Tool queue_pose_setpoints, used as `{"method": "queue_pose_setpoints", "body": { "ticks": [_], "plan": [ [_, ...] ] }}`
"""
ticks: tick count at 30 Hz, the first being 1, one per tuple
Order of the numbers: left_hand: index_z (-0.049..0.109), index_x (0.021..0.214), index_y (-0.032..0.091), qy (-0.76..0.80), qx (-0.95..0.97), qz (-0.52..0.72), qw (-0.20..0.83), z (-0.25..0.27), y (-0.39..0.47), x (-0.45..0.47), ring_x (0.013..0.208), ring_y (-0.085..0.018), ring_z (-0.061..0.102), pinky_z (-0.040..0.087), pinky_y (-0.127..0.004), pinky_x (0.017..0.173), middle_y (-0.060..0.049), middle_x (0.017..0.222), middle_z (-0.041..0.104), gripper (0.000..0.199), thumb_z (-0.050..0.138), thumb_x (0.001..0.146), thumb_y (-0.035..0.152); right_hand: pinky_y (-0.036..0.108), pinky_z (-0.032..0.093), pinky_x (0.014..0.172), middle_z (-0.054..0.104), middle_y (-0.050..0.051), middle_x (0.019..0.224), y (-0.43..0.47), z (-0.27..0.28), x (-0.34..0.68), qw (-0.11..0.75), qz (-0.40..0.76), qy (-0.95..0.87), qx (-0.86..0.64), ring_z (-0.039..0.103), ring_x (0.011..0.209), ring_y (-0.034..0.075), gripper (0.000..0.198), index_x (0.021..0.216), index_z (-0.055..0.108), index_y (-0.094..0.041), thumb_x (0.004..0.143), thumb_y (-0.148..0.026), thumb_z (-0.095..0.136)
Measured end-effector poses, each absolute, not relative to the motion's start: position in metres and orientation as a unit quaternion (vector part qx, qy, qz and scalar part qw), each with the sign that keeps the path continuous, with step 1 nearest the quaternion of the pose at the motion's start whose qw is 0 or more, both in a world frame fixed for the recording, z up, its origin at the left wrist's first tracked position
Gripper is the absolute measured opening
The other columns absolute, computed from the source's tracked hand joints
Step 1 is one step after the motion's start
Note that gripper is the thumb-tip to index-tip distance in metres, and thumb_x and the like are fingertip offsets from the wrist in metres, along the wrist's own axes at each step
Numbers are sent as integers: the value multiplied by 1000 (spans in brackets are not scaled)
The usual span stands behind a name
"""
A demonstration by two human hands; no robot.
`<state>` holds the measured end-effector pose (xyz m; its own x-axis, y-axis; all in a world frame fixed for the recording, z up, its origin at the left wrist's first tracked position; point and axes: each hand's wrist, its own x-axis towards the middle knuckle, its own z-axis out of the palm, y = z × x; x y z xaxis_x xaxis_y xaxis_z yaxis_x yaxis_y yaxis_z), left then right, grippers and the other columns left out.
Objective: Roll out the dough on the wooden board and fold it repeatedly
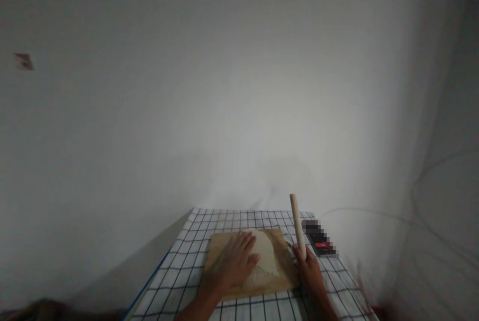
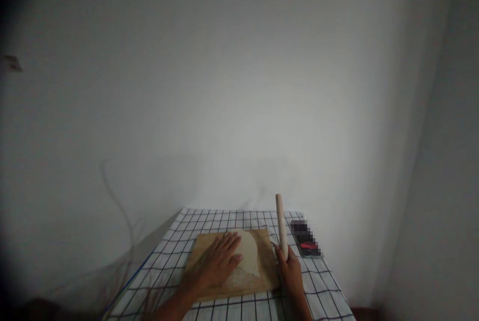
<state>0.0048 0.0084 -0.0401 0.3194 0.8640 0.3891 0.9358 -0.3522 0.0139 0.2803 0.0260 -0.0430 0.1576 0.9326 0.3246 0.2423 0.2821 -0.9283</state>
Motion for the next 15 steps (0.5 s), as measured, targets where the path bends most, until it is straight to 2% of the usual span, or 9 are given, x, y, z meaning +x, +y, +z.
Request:
{"method": "queue_pose_setpoints", "body": {
  "ticks": [4, 9, 12, 15],
  "plan": [
    [44, 153, 26, -575, -796, -164, 99, -51, 5, 10, 150, -30, 34, 28, -54, 122, -6, 161, 41, 59, 35, 102, 56, 29, 46, 58, 61, 1, 65, 33, -56, 285, 548, 323, -590, -497, 58, 66, 20, 66, 82, 65, -19, 76, -83, 53],
    [51, 147, 25, -626, -746, -190, 120, -43, -2, 15, 145, -32, 41, 32, -57, 119, -11, 157, 46, 54, 42, 100, 50, 28, 41, 52, 54, -3, 63, 37, -69, 285, 549, 325, -595, -488, 53, 58, 18, 61, 92, 62, -21, 89, -78, 40],
    [59, 137, 25, -649, -716, -214, 141, -36, -10, 3, 136, -31, 51, 35, -54, 115, -12, 145, 58, 44, 44, 99, 41, 28, 41, 53, 56, -2, 65, 37, -67, 286, 534, 313, -624, -477, 53, 60, 18, 61, 96, 62, -22, 91, -77, 38],
    [68, 117, 23, -675, -680, -258, 125, -23, -9, -20, 122, -28, 60, 42, -47, 108, -13, 126, 70, 32, 45, 97, 31, 27, 39, 56, 57, -1, 68, 40, -61, 291, 495, 281, -678, -465, 53, 64, 18, 60, 86, 63, -20, 93, -75, 39]
  ]
}}
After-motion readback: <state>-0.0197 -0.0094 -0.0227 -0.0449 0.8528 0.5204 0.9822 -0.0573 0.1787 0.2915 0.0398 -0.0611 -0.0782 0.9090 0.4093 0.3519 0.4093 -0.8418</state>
